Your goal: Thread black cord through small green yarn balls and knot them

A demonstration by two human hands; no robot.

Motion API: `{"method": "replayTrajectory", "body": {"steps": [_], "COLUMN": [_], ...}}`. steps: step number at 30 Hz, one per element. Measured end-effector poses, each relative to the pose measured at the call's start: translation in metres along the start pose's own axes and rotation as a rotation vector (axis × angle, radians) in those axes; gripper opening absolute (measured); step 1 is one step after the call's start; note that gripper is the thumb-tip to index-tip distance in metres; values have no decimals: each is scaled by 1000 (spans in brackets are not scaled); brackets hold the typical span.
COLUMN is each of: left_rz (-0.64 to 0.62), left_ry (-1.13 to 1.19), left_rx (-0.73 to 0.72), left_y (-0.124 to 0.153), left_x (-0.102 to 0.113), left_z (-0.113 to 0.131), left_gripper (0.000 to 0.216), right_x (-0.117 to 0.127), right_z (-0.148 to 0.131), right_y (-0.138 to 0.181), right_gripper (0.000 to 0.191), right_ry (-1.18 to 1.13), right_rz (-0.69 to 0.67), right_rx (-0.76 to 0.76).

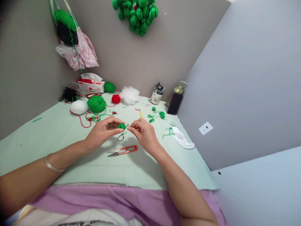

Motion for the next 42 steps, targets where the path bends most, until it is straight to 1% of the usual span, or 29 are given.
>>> {"method": "replayTrajectory", "body": {"steps": [8,13,17,20,23,25,28,32,38,42], "left_rz": [29,6,0,-6,-5,2,5,10,6,9], "left_ry": [39,148,176,179,182,180,168,167,198,200], "left_rx": [-3,43,62,72,80,76,63,57,94,97], "left_y": [0,3,4,4,3,2,1,1,3,4], "left_x": [-1,-7,-9,-8,-7,-6,-5,-3,-4,-6], "left_z": [0,-3,-4,-4,-3,-3,-3,-3,-3,-3], "left_gripper": [22,22,23,24,23,23,23,24,24,26], "right_x": [-6,-10,-13,-12,-9,-8,-5,-3,-14,-18], "right_z": [0,0,2,1,-1,-2,-4,-2,12,16], "right_y": [1,2,0,-1,-1,0,0,-1,-2,-2], "right_gripper": [8,10,13,13,10,11,15,17,5,5], "right_ry": [-78,-217,-283,-278,-247,-242,-248,-292,-588,-624], "right_rz": [-107,-97,-82,-94,-142,-177,-194,-189,-146,-88], "right_rx": [-48,-75,-100,-84,-62,-71,-98,-126,-278,-305]}}
Point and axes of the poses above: each hand's wrist, its own y-axis away from the middle knuckle, its own x-axis out of the back of the hand, z = x × y, the point moved 5 cm from there along -y, towards the middle knuckle, and after that the axes turned 14 degrees about -y, right-handed, at the moved point
